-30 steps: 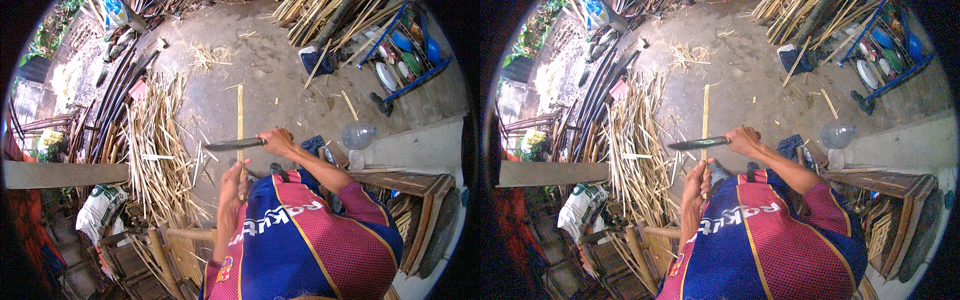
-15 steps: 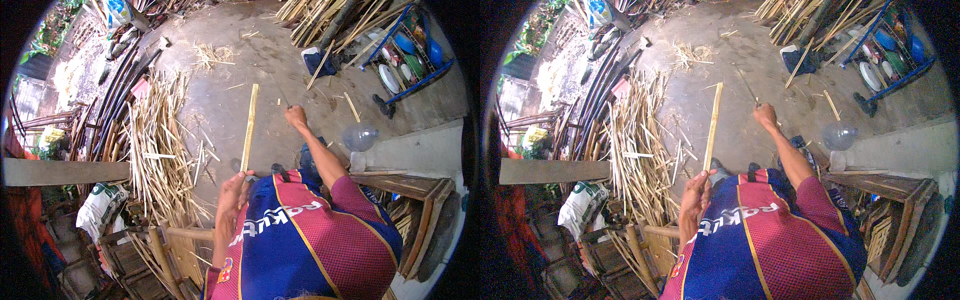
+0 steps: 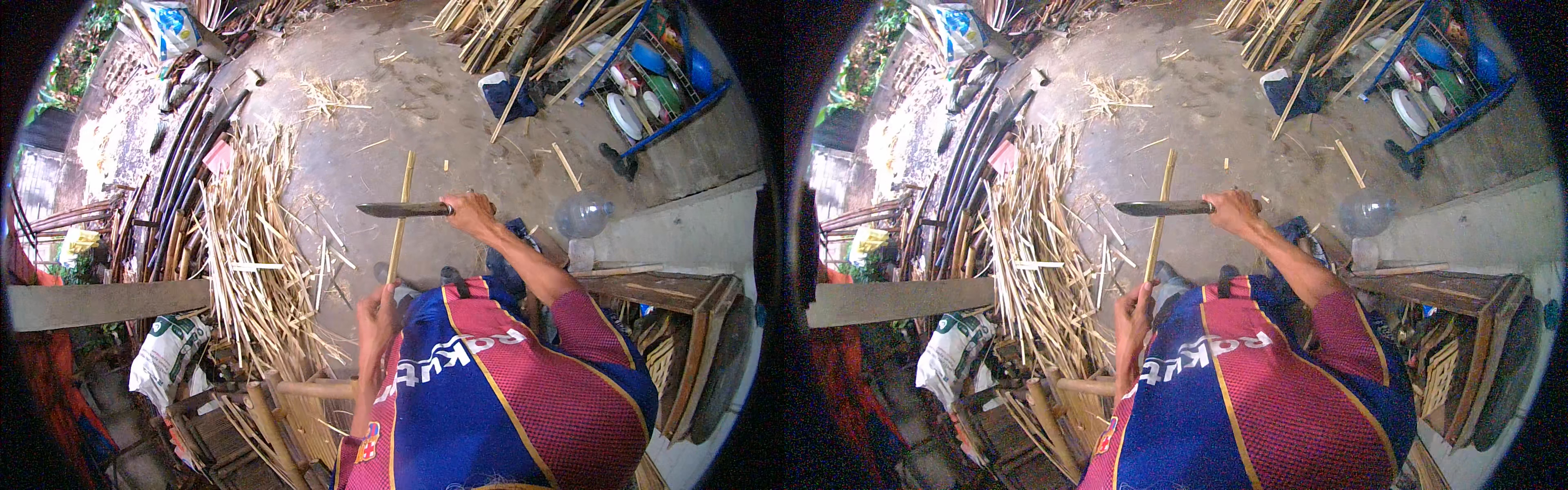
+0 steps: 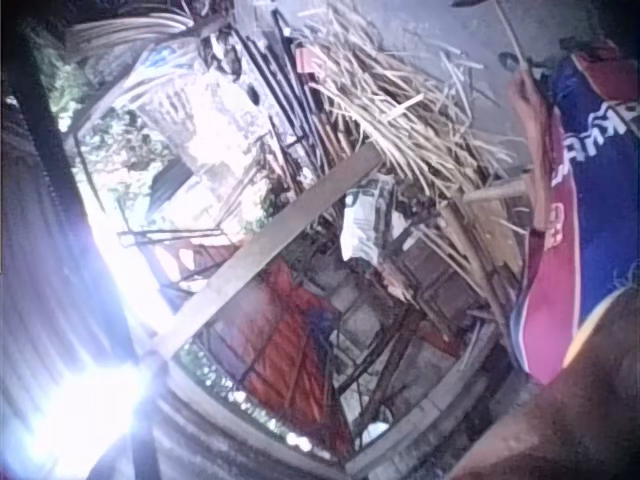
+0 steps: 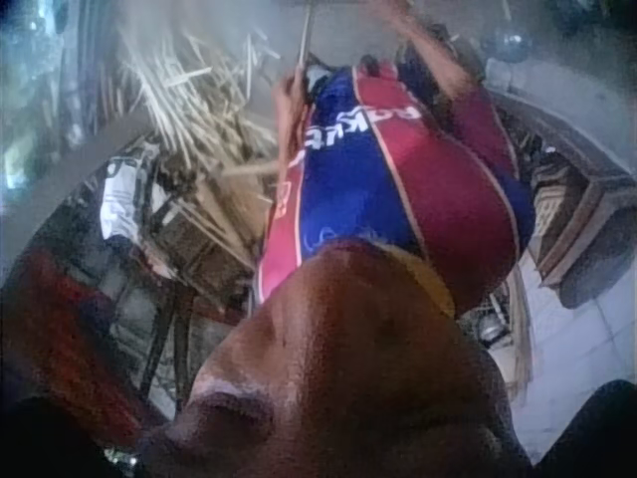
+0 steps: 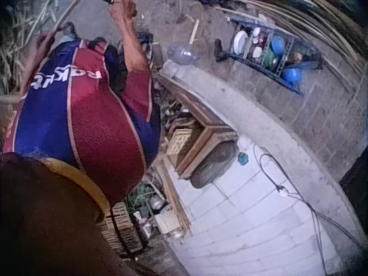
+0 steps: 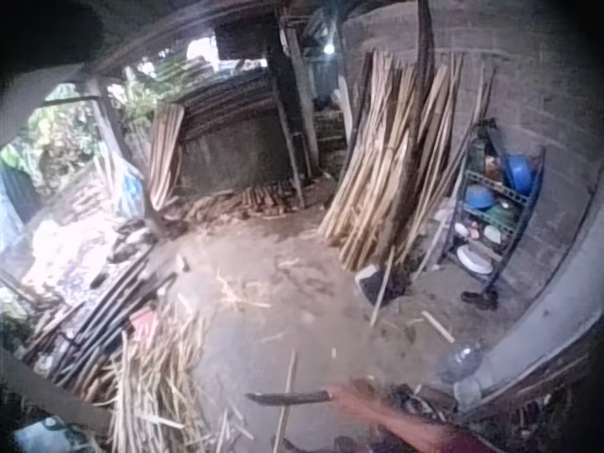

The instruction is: The person holds a long bamboo stick in the left hand and uses a knife in the right hand to shave thin strips from its surface. The person repeatedly rotates the stick and continues shaving along its length, producing fine shavings that fall to the floor.

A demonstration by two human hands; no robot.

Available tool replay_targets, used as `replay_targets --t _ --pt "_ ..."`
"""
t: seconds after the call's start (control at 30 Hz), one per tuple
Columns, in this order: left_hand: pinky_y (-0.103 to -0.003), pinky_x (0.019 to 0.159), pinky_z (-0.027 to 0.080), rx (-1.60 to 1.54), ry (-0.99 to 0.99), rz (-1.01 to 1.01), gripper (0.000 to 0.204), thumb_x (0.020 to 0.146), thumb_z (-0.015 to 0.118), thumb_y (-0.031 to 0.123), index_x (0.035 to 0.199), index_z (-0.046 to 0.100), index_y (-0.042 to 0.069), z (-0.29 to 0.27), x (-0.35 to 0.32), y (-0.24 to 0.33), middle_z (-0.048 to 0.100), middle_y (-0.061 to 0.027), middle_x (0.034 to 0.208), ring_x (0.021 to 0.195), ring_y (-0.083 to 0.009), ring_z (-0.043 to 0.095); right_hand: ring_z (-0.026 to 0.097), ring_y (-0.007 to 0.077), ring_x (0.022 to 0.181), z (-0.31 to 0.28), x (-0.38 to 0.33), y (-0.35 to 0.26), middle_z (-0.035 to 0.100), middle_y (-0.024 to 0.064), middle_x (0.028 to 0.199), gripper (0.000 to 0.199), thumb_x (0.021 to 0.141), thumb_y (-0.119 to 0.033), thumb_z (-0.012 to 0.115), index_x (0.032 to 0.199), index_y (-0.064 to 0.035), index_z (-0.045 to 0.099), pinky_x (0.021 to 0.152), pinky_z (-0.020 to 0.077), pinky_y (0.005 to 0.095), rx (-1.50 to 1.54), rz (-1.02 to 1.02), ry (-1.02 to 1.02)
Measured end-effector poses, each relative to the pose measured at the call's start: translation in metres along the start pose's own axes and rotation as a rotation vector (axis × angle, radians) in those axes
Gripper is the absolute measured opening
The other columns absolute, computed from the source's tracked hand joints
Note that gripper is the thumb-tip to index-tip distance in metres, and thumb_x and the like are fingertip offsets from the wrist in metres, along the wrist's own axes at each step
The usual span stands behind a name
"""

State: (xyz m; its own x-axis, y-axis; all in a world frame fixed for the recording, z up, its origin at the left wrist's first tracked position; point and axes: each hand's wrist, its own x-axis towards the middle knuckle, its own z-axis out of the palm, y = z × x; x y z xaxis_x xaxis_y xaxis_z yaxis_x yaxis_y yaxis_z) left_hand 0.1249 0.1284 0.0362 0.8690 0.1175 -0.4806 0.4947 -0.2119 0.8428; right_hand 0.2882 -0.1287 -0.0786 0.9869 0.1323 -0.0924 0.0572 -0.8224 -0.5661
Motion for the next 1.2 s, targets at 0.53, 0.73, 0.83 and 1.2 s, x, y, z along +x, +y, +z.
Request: replay_targets --t 0.53,0.73,0.83,1.2 --pt "-0.024 0.049 0.037 -0.046 0.185 0.191 0.043 0.094 0.067 0.027 0.125 0.062 -0.002 0.012 0.046 -0.029 0.06 -0.0011 0.074 0.057 -0.0065 0.049 0.068 0.0427 0.072 0.033 -0.018 -0.036 0.067 0.0248 0.076 0.036 0.087 -0.035 0.063 0.084 -0.0003 0.071 0.065 0.0515 0.0508 0.209 -0.05 -0.093" --pt "-0.023 0.054 0.037 0.0 0.096 0.093 0.04 0.096 0.064 0.026 0.125 0.063 -0.002 0.014 0.034 -0.008 0.055 0.0017 0.071 0.064 -0.0055 0.049 0.067 0.0441 0.077 0.057 0.012 -0.002 0.068 0.0243 0.08 0.025 0.084 -0.028 0.063 0.096 -0.008 0.073 0.07 0.0528 0.0522 0.171 0.261 -0.068" --pt "-0.021 0.05 0.033 -0.07 0.074 0.064 0.039 0.096 0.065 0.026 0.125 0.064 0.0 0.004 0.028 -0.023 0.052 0.0046 0.069 0.06 -0.0032 0.046 0.067 0.0442 0.078 0.003 0.005 -0.029 0.068 0.0245 0.079 0.024 0.08 -0.024 0.064 0.096 -0.0088 0.073 0.072 0.0537 0.0519 0.048 -0.007 -0.134" --pt "-0.02 0.046 0.029 -0.133 0.042 -0.018 0.039 0.095 0.066 0.021 0.13 0.062 0.004 0.002 0.019 -0.02 0.057 0.0035 0.076 0.055 -0.0025 0.043 0.067 0.0429 0.074 0.017 0.046 0.071 0.066 0.0255 0.075 0.036 0.086 -0.034 0.062 0.083 0.0011 0.07 0.069 0.0525 0.0497 0.12 0.346 0.126"
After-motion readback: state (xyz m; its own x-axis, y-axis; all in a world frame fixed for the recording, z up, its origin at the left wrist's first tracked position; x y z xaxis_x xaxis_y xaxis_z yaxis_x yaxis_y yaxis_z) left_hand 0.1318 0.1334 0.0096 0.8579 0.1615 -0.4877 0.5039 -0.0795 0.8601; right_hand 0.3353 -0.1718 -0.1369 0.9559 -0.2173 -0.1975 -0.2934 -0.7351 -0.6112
